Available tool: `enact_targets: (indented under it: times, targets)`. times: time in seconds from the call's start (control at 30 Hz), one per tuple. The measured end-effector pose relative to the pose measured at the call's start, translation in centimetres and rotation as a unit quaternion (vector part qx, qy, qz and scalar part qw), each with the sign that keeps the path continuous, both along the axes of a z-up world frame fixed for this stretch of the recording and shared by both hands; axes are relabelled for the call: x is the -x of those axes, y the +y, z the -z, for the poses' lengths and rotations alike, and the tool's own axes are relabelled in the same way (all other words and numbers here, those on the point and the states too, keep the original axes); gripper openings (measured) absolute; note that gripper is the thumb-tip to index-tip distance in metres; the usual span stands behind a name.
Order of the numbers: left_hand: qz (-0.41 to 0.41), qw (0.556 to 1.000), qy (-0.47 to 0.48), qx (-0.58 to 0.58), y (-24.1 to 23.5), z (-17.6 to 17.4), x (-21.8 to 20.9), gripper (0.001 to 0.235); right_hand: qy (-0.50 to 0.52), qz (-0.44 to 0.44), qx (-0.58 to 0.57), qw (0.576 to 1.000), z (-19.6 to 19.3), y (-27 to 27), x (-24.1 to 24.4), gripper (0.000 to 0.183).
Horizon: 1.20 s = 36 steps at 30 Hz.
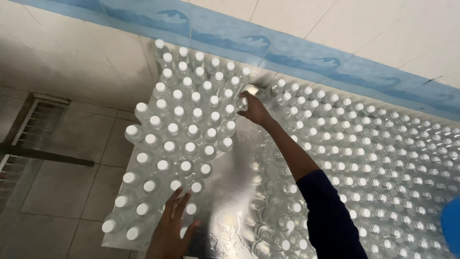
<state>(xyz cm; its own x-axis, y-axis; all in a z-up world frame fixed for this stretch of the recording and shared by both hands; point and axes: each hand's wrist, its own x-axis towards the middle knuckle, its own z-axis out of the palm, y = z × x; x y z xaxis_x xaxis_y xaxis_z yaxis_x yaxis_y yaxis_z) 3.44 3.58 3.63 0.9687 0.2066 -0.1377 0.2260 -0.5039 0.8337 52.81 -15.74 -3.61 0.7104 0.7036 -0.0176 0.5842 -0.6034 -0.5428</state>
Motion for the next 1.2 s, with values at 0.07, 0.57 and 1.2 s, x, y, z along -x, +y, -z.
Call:
enact_targets:
  times: [0.07,0.57,1.2]
  targets:
    - [0.039,0.999,-0.007,0.032,0.1,-3.0,-0.9,0.071,0.022,0.045,-0.008,0.999,-1.8,-0.5,2.3,0.088]
    - [0.122,0.814,0.043,0.567,-3.2,-6.9,-8.6,0.083,0.344,0.148,-0.031,0.927,-28.3,2.9,27.6,0.114]
    - [-0.108,0.803,0.094,0.579,0.7,-1.1,-8.1,0.064,0.254,0.155,-0.094,0.950,-24.0,-4.6,29.7,0.066]
